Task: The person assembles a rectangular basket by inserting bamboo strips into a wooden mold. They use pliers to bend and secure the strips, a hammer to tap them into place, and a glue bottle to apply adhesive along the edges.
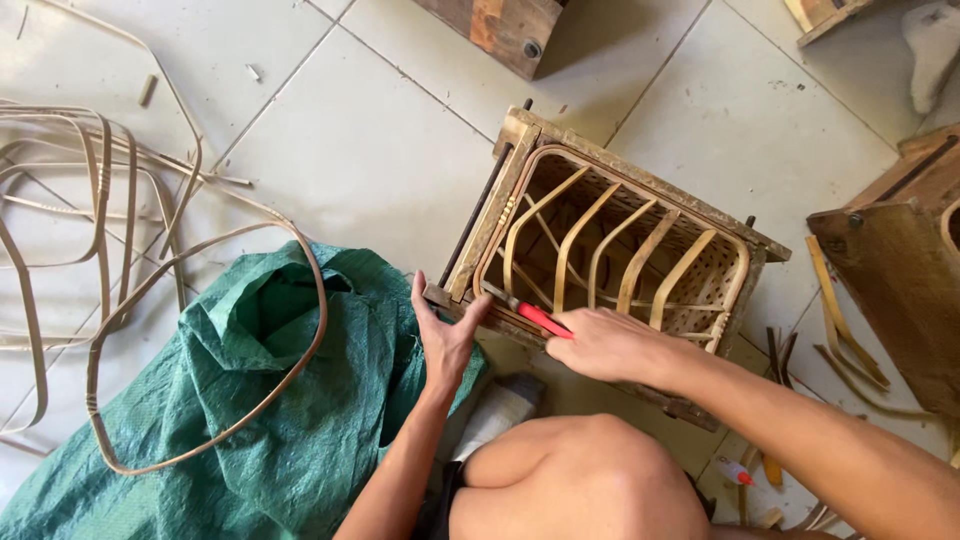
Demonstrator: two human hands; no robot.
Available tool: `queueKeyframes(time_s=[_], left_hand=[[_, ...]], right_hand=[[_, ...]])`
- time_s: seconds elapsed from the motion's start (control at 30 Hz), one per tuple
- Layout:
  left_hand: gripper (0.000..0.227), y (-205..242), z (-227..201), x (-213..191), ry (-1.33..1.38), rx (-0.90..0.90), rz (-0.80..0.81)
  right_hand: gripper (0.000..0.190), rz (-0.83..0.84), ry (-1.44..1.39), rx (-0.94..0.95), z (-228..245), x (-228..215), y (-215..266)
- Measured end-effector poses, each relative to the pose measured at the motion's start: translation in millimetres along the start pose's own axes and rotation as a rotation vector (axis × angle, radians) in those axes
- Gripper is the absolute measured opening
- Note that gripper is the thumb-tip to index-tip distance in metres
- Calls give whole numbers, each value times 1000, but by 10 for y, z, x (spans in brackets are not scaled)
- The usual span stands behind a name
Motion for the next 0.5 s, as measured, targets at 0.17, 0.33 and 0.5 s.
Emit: queueKeyframes(time_s=[0.17,0.33,0.5], left_hand=[[99,-110,-58,34,187,-254,79],[95,-161,-69,42,245,-313,103],[93,-166,4,34,189,-278,109]], right_hand=[[37,23,58,34,195,-117,-122],[48,-105,108,-61,210,-118,-187],[46,-42,122,0,209,-69,-209]])
Point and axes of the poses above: each hand's wrist, its own y-axis away from the middle knuckle, its own x-axis out of the palm, z = x × y, the point moved 2 cm from there along -y, towards the middle knuckle, and after that the axes turned 4 degrees about -x, right-handed, at the moved point
